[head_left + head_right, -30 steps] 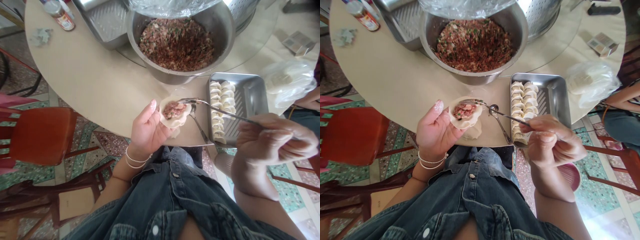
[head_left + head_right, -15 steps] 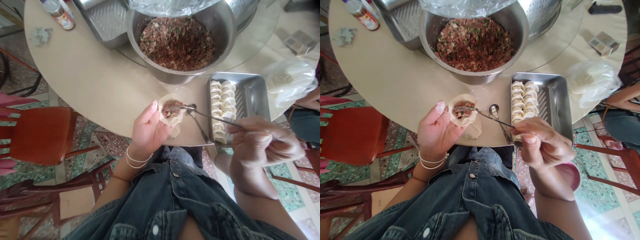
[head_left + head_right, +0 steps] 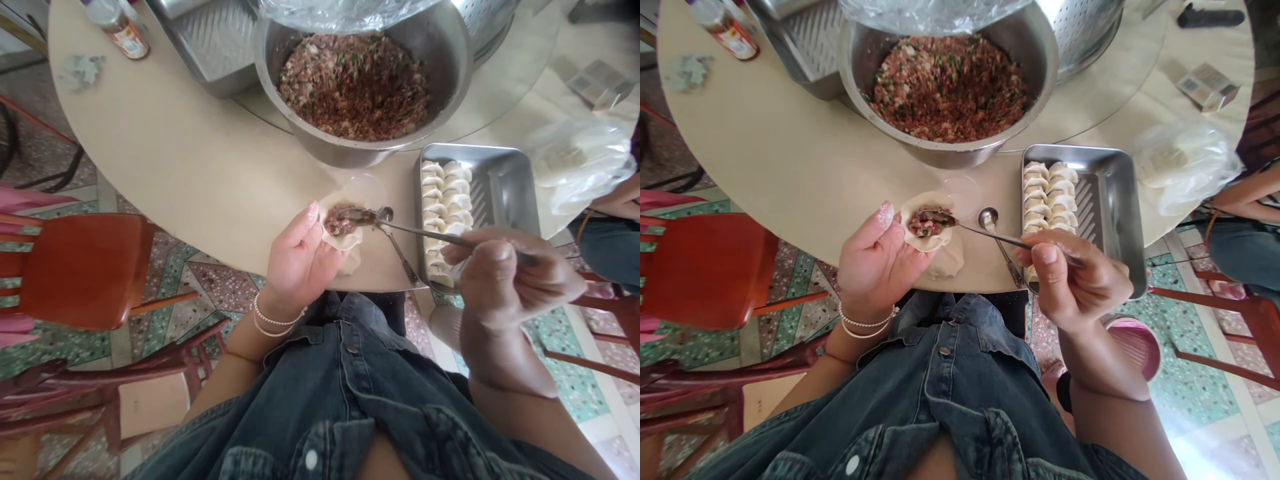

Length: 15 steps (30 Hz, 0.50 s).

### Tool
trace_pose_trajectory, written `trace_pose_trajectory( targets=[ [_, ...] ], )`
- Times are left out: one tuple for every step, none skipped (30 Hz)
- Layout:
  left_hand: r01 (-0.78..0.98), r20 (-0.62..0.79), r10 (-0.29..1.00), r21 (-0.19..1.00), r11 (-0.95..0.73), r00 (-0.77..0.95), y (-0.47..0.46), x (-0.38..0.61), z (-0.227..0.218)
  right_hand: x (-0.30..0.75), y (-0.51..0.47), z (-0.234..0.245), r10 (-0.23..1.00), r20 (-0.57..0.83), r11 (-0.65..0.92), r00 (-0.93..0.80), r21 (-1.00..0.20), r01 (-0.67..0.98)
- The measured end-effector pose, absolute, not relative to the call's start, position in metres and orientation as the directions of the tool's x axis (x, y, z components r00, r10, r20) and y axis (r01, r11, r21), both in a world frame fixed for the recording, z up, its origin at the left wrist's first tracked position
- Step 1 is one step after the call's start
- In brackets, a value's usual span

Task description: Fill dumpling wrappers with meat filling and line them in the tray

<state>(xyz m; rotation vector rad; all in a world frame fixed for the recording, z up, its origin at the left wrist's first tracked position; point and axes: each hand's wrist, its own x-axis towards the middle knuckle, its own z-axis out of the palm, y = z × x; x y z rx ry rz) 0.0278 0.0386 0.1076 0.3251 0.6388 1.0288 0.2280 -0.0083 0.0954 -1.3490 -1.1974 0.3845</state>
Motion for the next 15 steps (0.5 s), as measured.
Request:
trace_pose_trajectory(
  targets=[
    [-0.688, -0.344, 0.871, 0.536, 0.488, 0.35, 0.038, 0.028, 0.108, 0.226, -0.004, 0.097, 0.788, 0.459, 0.285, 0.41, -0.863, 0.418],
    [-0.693, -0.347, 0.874, 0.535, 0.483, 0.341, 0.038, 0.029, 0.108, 0.225, 0.0, 0.098, 0.782, 0.467, 0.299, 0.414, -0.862, 0.409],
    [-0.702, -0.346, 0.878, 0.531, 0.475, 0.332, 0.038, 0.03, 0.108, 0.225, 0.005, 0.097, 0.791, 0.447, 0.302, 0.418, -0.879, 0.369],
    [-0.71, -0.341, 0.881, 0.526, 0.468, 0.328, 0.037, 0.031, 0.108, 0.226, 0.01, 0.096, 0.815, 0.396, 0.288, 0.424, -0.91, 0.298],
    [-0.715, -0.338, 0.881, 0.52, 0.467, 0.33, 0.037, 0.032, 0.109, 0.227, 0.015, 0.095, 0.84, 0.342, 0.271, 0.421, -0.937, 0.221],
    [-0.716, -0.344, 0.878, 0.514, 0.473, 0.333, 0.037, 0.033, 0.109, 0.23, 0.019, 0.092, 0.863, 0.287, 0.248, 0.416, -0.957, 0.148],
    [-0.712, -0.358, 0.869, 0.506, 0.487, 0.34, 0.036, 0.034, 0.11, 0.233, 0.024, 0.09, 0.876, 0.238, 0.225, 0.42, -0.971, 0.081],
    [-0.705, -0.379, 0.856, 0.496, 0.508, 0.351, 0.036, 0.034, 0.11, 0.236, 0.027, 0.087, 0.882, 0.193, 0.204, 0.429, -0.979, 0.021],
    [-0.701, -0.398, 0.846, 0.487, 0.522, 0.353, 0.036, 0.035, 0.111, 0.238, 0.03, 0.085, 0.889, 0.147, 0.179, 0.434, -0.983, -0.034],
    [-0.7, -0.411, 0.84, 0.48, 0.529, 0.353, 0.036, 0.035, 0.112, 0.241, 0.032, 0.083, 0.896, 0.099, 0.149, 0.432, -0.985, -0.082],
    [-0.703, -0.414, 0.84, 0.476, 0.529, 0.352, 0.036, 0.036, 0.112, 0.243, 0.034, 0.081, 0.904, 0.054, 0.117, 0.424, -0.986, -0.122],
    [-0.706, -0.406, 0.843, 0.476, 0.524, 0.352, 0.036, 0.036, 0.112, 0.244, 0.035, 0.08, 0.911, 0.016, 0.084, 0.411, -0.985, -0.15],
    [-0.71, -0.397, 0.848, 0.478, 0.517, 0.351, 0.036, 0.037, 0.112, 0.246, 0.036, 0.079, 0.917, -0.011, 0.06, 0.398, -0.984, -0.165],
    [-0.712, -0.391, 0.851, 0.48, 0.513, 0.35, 0.036, 0.037, 0.112, 0.247, 0.037, 0.079, 0.921, -0.027, 0.043, 0.39, -0.984, -0.171],
    [-0.711, -0.389, 0.851, 0.48, 0.513, 0.352, 0.036, 0.037, 0.112, 0.247, 0.037, 0.079, 0.92, -0.031, 0.042, 0.392, -0.983, -0.176]
  ],
)
